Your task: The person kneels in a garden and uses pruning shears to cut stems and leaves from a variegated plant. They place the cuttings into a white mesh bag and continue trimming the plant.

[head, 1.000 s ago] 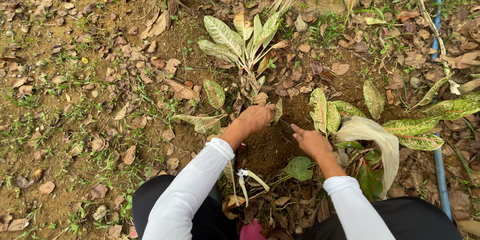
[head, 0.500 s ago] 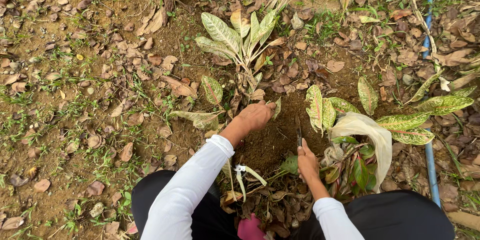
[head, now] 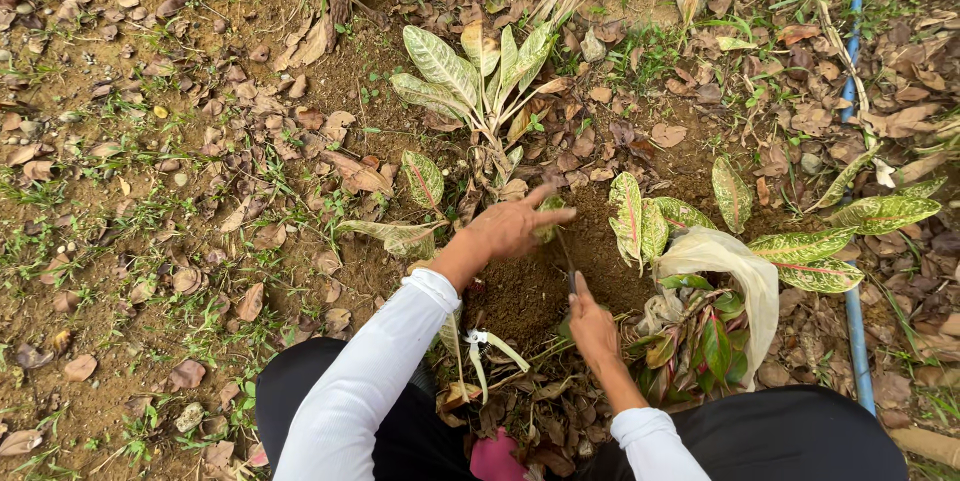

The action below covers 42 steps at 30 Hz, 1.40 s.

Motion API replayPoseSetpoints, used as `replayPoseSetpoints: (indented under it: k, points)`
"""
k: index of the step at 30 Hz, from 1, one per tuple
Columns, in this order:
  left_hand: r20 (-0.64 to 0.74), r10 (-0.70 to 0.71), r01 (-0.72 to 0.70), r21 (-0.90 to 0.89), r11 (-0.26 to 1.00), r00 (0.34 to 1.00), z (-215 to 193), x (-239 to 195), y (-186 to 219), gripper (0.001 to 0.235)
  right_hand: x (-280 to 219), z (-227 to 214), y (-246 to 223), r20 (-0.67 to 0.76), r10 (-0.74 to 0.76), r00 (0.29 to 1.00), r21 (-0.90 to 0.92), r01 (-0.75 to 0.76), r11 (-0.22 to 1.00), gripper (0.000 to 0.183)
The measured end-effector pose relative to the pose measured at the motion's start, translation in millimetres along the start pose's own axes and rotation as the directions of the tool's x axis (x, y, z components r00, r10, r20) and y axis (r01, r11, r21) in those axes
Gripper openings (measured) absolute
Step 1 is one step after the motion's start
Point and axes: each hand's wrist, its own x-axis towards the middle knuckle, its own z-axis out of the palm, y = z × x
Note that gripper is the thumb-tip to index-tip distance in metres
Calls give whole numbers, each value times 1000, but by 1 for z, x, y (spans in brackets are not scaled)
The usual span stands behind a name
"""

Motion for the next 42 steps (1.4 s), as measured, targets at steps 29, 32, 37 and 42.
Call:
replayPoseSetpoints:
  k: [29, 32, 37, 42]
  points:
    - [-68, -653, 629, -208, 749, 755, 255, -52, -3, 81, 17, -90, 14, 268, 53, 962, -455, 77, 887, 45]
    - [-71, -665, 635, -236, 736, 744, 261, -55, -19, 87, 16, -81, 5, 272, -37, 962, -408, 150, 900, 44]
    - [-217, -536, 554, 26, 832, 816, 241, -60, -26, 105, 29, -30, 8, 398, -95, 913, -117, 153, 981, 27]
    - [-307, -536, 501, -189, 844, 786, 220, -58, -35, 86, 46, -9, 21, 336, -171, 926, -84, 210, 974, 37]
